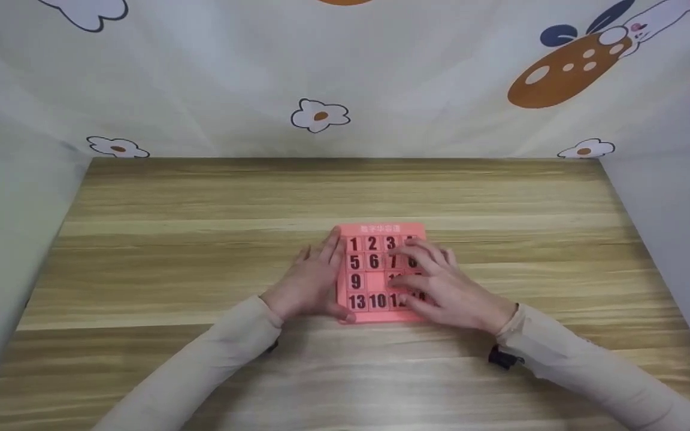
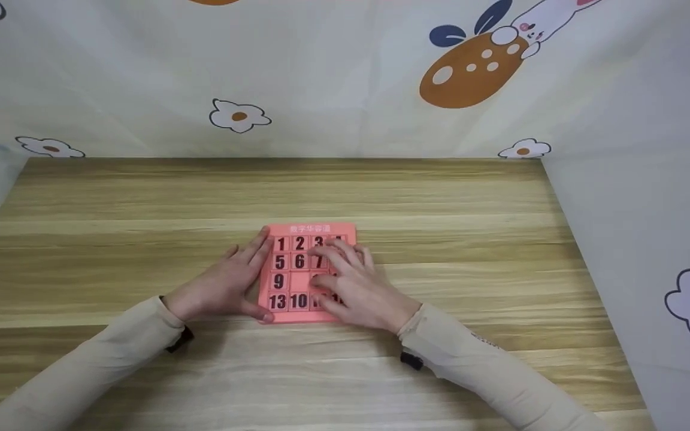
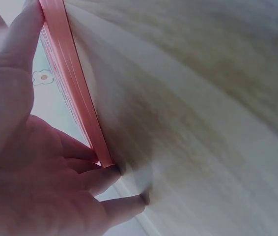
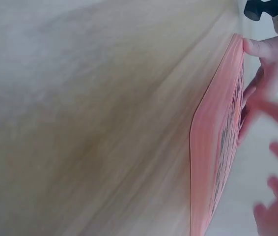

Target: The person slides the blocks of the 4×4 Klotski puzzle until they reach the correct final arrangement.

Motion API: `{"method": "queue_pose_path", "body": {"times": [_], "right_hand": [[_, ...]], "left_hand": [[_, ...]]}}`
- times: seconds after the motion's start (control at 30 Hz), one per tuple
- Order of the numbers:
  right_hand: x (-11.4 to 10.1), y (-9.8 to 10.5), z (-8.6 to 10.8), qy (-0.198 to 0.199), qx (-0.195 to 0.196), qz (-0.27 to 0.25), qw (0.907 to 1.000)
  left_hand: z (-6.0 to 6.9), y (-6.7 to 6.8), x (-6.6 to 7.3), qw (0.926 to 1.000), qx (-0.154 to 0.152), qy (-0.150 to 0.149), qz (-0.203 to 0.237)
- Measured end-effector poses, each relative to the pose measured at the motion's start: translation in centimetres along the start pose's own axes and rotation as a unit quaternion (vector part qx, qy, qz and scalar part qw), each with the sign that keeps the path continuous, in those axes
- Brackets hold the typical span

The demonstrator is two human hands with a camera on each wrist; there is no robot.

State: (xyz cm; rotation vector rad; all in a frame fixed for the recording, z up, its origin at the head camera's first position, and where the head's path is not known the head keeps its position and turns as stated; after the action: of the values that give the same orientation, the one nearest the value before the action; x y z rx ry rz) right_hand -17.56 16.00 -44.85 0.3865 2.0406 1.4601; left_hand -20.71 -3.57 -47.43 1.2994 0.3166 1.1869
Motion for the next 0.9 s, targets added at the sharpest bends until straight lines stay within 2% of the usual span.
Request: {"method": "queue_pose_path", "body": {"times": [0.07, 0.13, 0.27, 0.37, 0.57, 0.9], "right_hand": [[0.3, 0.2, 0.1, -0.024, 0.023, 0.014, 0.9993], [0.4, 0.1, 0.1, -0.031, 0.024, 0.022, 0.999], [0.0, -0.8, 0.2, -0.008, -0.026, 0.023, 0.9994], [-0.1, -0.9, 0.3, 0.001, -0.039, 0.014, 0.9991], [0.8, -0.1, 1.0, -0.002, -0.002, -0.014, 0.9999], [1.1, 0.0, 2.4, 0.037, -0.001, -0.037, 0.9986]], "left_hand": [[0.0, 0.0, 0.0, 1.0, 0.002, -0.001, -0.001], [0.0, 0.0, 0.0, 1.0, 0.003, -0.001, -0.002], [-0.1, 0.0, 0.0, 1.0, 0.005, -0.003, -0.001], [-0.1, 0.0, 0.1, 1.0, 0.006, -0.004, 0.002], [-0.1, -0.2, 0.0, 1.0, 0.004, -0.001, 0.005], [-0.1, -0.2, 0.0, 1.0, 0.002, 0.004, 0.003]]}}
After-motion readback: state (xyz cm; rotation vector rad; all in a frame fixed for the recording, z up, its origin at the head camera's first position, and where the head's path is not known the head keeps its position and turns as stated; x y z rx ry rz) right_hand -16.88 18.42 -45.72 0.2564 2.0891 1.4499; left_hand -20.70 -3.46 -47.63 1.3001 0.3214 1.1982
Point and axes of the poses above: each hand's wrist, its own z-axis away from the middle knuckle, its own y-axis out of the back of the hand, x = y × z, the point moved 5 cm from there along -z, towards the middle knuckle, and after that the axes turned 3 degrees about z, right-handed, at the moved point
